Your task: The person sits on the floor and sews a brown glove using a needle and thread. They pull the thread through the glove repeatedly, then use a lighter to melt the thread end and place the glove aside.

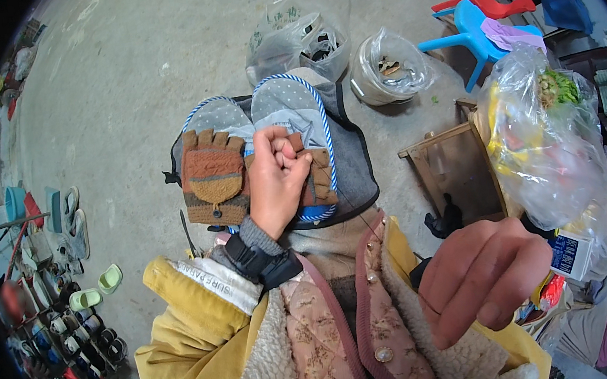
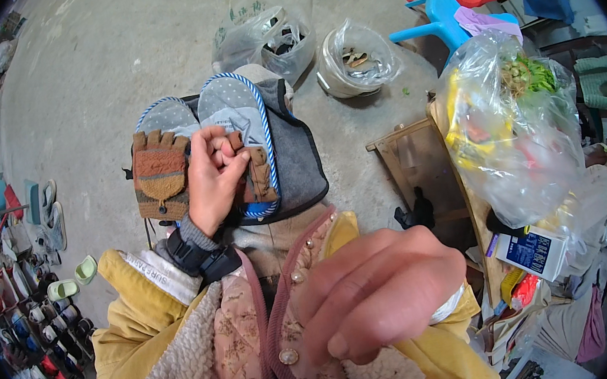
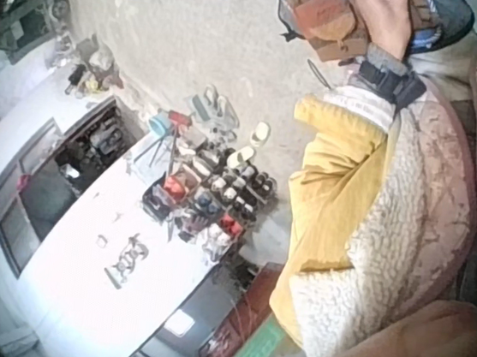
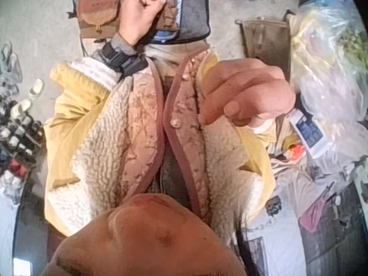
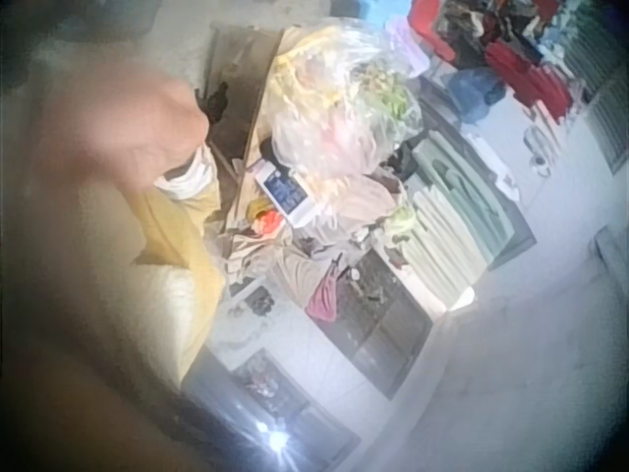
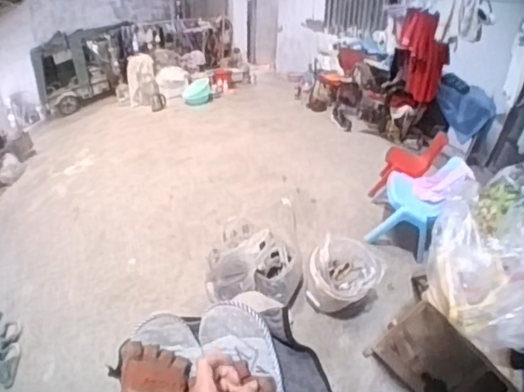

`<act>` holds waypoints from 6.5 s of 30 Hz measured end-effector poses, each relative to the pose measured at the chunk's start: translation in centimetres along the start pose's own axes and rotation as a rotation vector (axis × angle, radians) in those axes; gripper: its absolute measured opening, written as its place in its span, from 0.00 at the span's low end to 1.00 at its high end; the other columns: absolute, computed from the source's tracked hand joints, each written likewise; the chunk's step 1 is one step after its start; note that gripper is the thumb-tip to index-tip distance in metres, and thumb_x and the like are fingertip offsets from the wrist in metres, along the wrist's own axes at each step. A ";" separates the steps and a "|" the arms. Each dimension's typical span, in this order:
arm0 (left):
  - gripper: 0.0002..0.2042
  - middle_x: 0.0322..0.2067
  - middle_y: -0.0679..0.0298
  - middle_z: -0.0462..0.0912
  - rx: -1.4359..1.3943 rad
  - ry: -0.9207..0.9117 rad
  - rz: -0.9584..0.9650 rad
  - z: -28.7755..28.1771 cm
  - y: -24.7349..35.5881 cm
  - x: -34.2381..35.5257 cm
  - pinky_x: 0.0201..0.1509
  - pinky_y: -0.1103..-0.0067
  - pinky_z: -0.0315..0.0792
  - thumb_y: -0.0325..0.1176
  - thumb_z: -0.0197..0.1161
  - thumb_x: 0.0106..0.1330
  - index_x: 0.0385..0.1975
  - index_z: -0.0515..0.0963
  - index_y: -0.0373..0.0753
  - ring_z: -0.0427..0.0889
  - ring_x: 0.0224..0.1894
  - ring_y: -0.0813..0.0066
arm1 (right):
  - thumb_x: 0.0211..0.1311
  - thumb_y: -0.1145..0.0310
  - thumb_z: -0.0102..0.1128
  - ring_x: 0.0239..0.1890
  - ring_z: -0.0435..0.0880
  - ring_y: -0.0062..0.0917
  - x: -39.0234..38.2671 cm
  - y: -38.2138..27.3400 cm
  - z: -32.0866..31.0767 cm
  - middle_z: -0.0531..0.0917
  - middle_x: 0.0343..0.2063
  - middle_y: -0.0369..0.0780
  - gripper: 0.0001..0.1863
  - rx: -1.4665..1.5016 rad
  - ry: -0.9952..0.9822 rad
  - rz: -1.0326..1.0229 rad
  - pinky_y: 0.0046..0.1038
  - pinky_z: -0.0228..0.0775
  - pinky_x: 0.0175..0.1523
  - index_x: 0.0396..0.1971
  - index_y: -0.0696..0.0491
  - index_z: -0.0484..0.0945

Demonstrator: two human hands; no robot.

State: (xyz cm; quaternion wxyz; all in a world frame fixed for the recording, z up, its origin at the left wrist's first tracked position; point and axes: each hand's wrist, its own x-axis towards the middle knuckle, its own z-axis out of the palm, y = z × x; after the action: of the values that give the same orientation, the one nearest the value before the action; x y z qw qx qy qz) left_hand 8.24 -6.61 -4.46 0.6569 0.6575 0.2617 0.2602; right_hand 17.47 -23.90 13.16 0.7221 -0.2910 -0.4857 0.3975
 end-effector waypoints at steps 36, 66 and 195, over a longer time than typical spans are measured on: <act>0.11 0.13 0.74 0.67 -0.295 -0.156 -0.388 -4.2 3.7 0.5 0.14 0.88 0.51 0.35 0.53 0.71 0.32 0.76 0.34 0.59 0.12 0.91 | 0.58 0.82 0.55 0.29 0.77 0.18 -0.9 15.2 -5.5 0.77 0.33 0.39 0.07 -0.695 0.315 0.406 0.18 0.70 0.31 0.35 0.62 0.80; 0.33 0.32 0.70 0.68 -0.271 -0.069 -0.193 -0.5 1.7 -0.2 0.26 0.91 0.67 0.15 0.56 0.59 0.67 0.54 0.35 0.68 0.24 0.91 | 0.68 0.73 0.51 0.18 0.74 0.12 -6.2 11.9 -5.6 0.81 0.23 0.36 0.06 -0.522 0.386 0.695 0.15 0.66 0.24 0.39 0.60 0.75; 0.06 0.51 0.57 0.72 -0.167 -0.401 -0.010 -4.1 -0.1 -2.4 0.48 0.80 0.71 0.24 0.66 0.57 0.34 0.81 0.33 0.74 0.51 0.71 | 0.68 0.43 0.37 0.08 0.50 0.12 -3.0 15.1 -0.7 0.60 0.09 0.28 0.27 -0.115 1.102 1.008 0.18 0.38 0.12 0.17 0.50 0.66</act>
State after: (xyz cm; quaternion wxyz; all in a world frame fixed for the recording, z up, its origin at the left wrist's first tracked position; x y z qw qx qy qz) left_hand 3.66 -5.28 -4.58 0.7492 0.6381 0.1065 0.1419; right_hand 13.13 -18.70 -0.70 0.5748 -0.6727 0.1184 0.4506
